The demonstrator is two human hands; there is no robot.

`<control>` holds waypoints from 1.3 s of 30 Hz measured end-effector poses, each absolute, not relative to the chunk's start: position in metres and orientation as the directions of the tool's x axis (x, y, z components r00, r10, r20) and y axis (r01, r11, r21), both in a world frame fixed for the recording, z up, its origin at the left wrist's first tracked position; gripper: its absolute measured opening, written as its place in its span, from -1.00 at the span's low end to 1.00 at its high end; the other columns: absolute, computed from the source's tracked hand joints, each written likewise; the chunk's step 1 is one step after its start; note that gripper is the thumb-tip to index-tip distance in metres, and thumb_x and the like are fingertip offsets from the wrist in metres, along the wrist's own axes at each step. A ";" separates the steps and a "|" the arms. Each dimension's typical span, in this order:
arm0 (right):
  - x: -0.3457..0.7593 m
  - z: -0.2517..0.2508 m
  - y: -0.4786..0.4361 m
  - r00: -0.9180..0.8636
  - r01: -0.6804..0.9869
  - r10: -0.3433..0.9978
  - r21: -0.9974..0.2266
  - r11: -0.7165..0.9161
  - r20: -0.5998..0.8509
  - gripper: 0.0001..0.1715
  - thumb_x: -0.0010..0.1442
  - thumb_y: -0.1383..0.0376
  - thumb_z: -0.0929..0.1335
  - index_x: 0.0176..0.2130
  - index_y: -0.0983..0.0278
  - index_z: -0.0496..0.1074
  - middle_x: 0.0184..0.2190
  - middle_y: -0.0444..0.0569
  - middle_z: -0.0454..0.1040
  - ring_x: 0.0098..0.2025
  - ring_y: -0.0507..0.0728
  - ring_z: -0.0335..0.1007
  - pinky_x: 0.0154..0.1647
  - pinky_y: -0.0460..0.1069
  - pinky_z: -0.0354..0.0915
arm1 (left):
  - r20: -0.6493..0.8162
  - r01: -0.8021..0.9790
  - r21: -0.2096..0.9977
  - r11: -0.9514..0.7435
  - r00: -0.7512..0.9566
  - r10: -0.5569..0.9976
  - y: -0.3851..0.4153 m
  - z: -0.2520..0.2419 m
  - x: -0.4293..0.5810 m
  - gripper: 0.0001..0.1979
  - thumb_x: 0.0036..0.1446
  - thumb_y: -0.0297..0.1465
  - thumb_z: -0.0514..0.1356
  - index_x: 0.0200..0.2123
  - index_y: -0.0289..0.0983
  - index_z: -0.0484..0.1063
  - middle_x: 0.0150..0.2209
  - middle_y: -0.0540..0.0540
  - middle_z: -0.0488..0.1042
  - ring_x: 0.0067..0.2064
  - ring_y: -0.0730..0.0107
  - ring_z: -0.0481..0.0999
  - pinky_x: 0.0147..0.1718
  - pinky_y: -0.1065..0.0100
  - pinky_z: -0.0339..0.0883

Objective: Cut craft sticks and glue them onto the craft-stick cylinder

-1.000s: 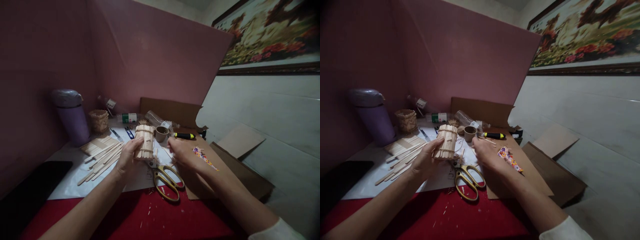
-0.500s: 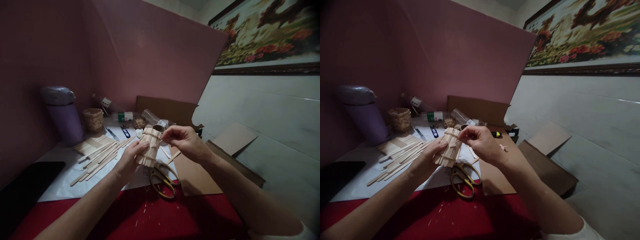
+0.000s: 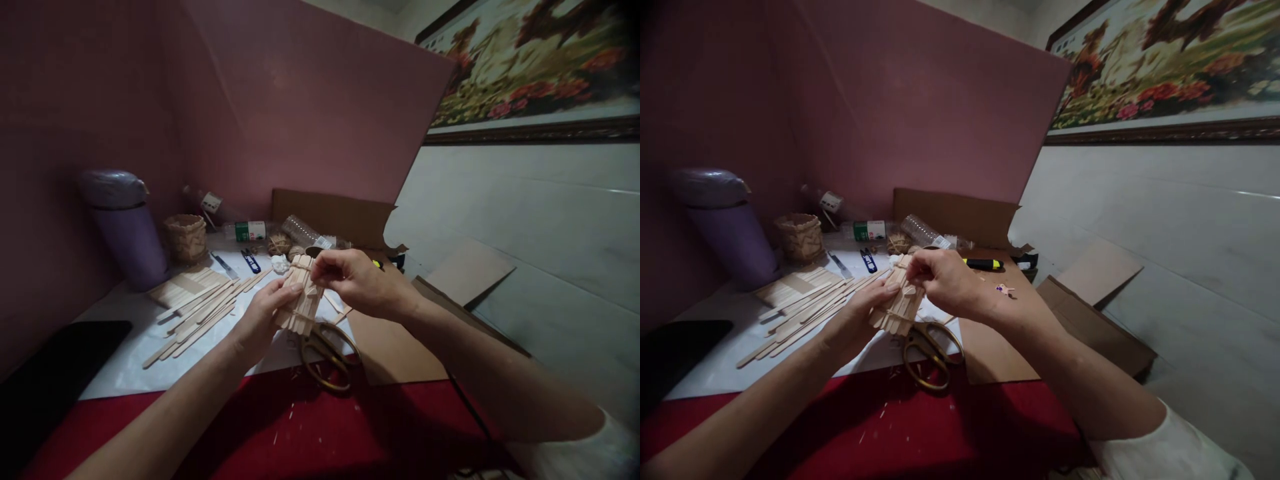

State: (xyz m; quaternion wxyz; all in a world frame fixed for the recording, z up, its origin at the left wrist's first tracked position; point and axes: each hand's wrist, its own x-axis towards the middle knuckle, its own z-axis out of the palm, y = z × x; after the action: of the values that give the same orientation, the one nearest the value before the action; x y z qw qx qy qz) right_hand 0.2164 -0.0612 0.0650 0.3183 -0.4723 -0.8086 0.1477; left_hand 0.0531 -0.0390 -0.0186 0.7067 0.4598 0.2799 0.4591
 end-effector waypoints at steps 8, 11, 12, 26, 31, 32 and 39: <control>0.213 0.062 -0.055 -0.355 0.600 0.856 -0.611 0.516 0.375 -0.74 -0.03 0.60 0.31 -0.46 0.35 0.54 -0.52 -0.11 0.49 -0.45 0.00 0.31 -0.39 -0.08 0.21 | 0.014 -0.362 0.920 0.151 0.414 0.910 -0.042 -0.016 0.053 -0.58 -0.02 -0.22 0.30 -0.12 -0.33 0.46 -0.29 -0.10 0.44 -0.35 0.38 0.35 -0.43 0.37 0.22; 0.212 0.061 -0.054 -0.320 0.615 0.866 -0.611 0.498 0.383 -0.76 -0.03 0.59 0.31 -0.46 0.36 0.54 -0.53 -0.10 0.49 -0.46 0.01 0.32 -0.40 -0.07 0.22 | 0.022 -0.371 0.917 0.147 0.416 0.909 -0.042 -0.017 0.053 -0.58 -0.02 -0.22 0.31 -0.12 -0.33 0.46 -0.27 -0.11 0.45 -0.34 0.38 0.36 -0.40 0.37 0.23; 0.212 0.060 -0.055 -0.312 0.621 0.870 -0.611 0.491 0.382 -0.77 -0.03 0.57 0.32 -0.46 0.36 0.54 -0.53 -0.09 0.49 -0.46 0.01 0.32 -0.41 -0.07 0.22 | 0.026 -0.373 0.916 0.145 0.417 0.909 -0.042 -0.017 0.053 -0.59 -0.01 -0.23 0.30 -0.12 -0.33 0.46 -0.27 -0.11 0.45 -0.34 0.39 0.36 -0.39 0.37 0.23; 0.210 0.058 -0.057 -0.270 0.635 0.895 -0.633 0.443 0.355 -0.78 -0.02 0.56 0.33 -0.45 0.33 0.54 -0.49 -0.07 0.53 -0.44 0.02 0.36 -0.42 -0.08 0.25 | 0.010 -0.375 0.914 0.155 0.403 0.915 -0.042 -0.017 0.054 -0.65 0.01 -0.24 0.29 -0.16 -0.31 0.45 -0.31 -0.08 0.45 -0.36 0.40 0.37 -0.44 0.38 0.22; 0.210 0.056 -0.059 -0.281 0.668 0.886 -0.587 0.457 0.369 -0.73 -0.03 0.58 0.31 -0.41 0.37 0.57 -0.46 -0.03 0.55 -0.43 0.04 0.38 -0.41 -0.07 0.24 | 0.011 -0.375 0.914 0.155 0.406 0.914 -0.042 -0.018 0.052 -0.65 0.01 -0.24 0.29 -0.17 -0.33 0.45 -0.34 -0.07 0.43 -0.38 0.41 0.35 -0.46 0.39 0.21; 0.210 0.055 -0.059 -0.282 0.677 0.883 -0.574 0.460 0.375 -0.72 -0.02 0.58 0.30 -0.40 0.37 0.57 -0.45 -0.03 0.56 -0.43 0.04 0.38 -0.41 -0.07 0.24 | 0.012 -0.374 0.914 0.155 0.407 0.913 -0.042 -0.018 0.052 -0.64 0.02 -0.24 0.28 -0.15 -0.34 0.46 -0.32 -0.09 0.44 -0.37 0.40 0.36 -0.45 0.39 0.21; 0.207 0.055 -0.061 -0.277 0.722 0.869 -0.508 0.470 0.410 -0.71 -0.04 0.58 0.30 -0.42 0.33 0.56 -0.48 -0.06 0.56 -0.45 0.03 0.37 -0.42 -0.07 0.22 | 0.031 -0.384 0.914 0.132 0.390 0.920 -0.039 -0.020 0.054 -0.54 -0.04 -0.25 0.34 -0.06 -0.32 0.45 -0.22 -0.16 0.52 -0.26 0.28 0.48 -0.34 0.35 0.29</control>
State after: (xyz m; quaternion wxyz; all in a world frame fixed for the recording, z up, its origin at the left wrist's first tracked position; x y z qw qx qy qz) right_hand 0.2069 -0.0610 0.0547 0.3301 -0.5025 -0.7913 0.1115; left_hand 0.0545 -0.0392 -0.0202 0.6940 0.4621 0.2901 0.4698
